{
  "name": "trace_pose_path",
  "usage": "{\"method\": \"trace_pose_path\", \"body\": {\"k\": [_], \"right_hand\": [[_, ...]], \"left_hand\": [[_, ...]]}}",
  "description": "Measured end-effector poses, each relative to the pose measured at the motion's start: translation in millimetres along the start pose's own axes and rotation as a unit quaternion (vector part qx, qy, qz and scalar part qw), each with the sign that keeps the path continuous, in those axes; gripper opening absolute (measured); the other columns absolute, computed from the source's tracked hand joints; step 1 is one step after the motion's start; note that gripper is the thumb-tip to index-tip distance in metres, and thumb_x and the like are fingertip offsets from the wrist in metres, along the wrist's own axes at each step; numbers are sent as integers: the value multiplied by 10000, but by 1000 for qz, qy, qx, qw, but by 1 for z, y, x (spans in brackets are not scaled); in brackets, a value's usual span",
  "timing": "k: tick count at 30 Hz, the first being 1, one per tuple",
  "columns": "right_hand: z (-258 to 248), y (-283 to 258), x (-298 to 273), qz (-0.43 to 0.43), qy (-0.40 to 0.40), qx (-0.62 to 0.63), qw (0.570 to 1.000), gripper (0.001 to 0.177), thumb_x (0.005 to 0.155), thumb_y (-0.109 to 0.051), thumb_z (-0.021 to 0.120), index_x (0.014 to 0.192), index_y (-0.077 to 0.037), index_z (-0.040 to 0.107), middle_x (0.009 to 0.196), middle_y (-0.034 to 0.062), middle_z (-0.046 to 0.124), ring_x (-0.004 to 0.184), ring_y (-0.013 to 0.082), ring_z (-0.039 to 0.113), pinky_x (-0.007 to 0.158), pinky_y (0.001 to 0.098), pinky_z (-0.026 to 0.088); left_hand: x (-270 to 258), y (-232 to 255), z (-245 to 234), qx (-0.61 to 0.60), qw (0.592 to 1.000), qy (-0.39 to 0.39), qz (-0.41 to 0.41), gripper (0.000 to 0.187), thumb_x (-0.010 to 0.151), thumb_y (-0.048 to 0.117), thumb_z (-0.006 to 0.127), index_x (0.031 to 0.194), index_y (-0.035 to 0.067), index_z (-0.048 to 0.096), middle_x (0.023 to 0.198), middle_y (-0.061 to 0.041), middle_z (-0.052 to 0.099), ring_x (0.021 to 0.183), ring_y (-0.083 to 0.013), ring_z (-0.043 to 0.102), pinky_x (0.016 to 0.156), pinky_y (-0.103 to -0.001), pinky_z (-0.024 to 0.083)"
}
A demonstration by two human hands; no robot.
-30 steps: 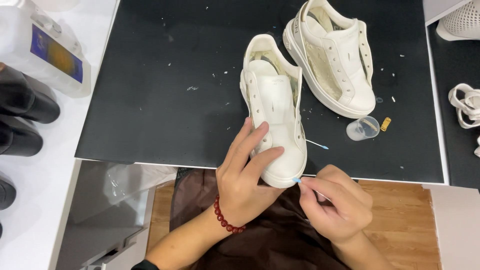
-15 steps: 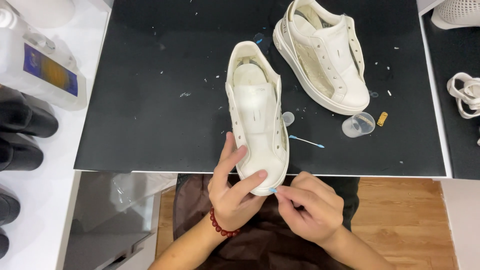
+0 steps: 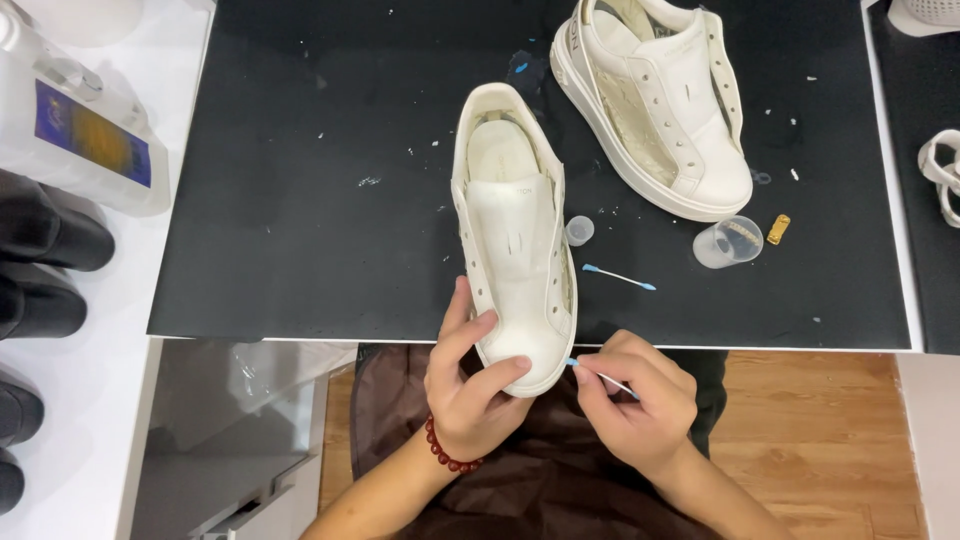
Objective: The person cleans a white sneaker using a cotton swab to apply a cleaning solution to the sole and upper parts. They then wipe the shoe with a cloth and continue to clean the shoe with the cotton swab.
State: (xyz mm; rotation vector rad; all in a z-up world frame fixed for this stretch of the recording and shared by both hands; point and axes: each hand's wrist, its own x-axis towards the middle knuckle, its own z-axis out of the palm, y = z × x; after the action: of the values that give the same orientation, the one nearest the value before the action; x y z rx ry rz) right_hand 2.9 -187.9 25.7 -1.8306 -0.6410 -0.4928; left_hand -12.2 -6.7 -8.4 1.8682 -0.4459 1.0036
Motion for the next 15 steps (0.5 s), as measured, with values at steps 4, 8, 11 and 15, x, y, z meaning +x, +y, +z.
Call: {"method": "trace_pose_path", "body": {"k": [4,8,11,15], "right_hand": [[0,-3,-3,12,-4,-3,1000,156,799,126,740,922,58,673,731,76,630,577,116,552,511,231,412],[0,0,-6,7,-29,-3,1000,173,773,121,748,910,44,675,728,71,621,580,111,555,517,228,421],[1,5,-10,23,-19,-6,1000,179,782,124,743,926,48,669,746,72,635,590,111,559,528,224,434],[0,8,-16,31,-9,-4,999,174,781,124,739,918,45,667,740,70,632,592,108,570,529,223,434]], "left_hand": [[-9,-3,3,4,1000,-2,6,443,781,67,960,1080,149,644,1382,-128,449,1424,-540,454,1197,-565,477],[-19,-7,5,7,1000,-9,0,457,799,58,959,1102,156,632,1420,-123,405,1463,-545,411,1210,-545,484],[-23,-8,5,14,1000,-18,0,455,794,56,956,1099,158,634,1421,-123,398,1462,-547,407,1206,-545,478],[-22,-9,6,25,999,-28,4,456,781,72,958,1090,162,634,1408,-123,401,1449,-541,417,1201,-553,473]]}}
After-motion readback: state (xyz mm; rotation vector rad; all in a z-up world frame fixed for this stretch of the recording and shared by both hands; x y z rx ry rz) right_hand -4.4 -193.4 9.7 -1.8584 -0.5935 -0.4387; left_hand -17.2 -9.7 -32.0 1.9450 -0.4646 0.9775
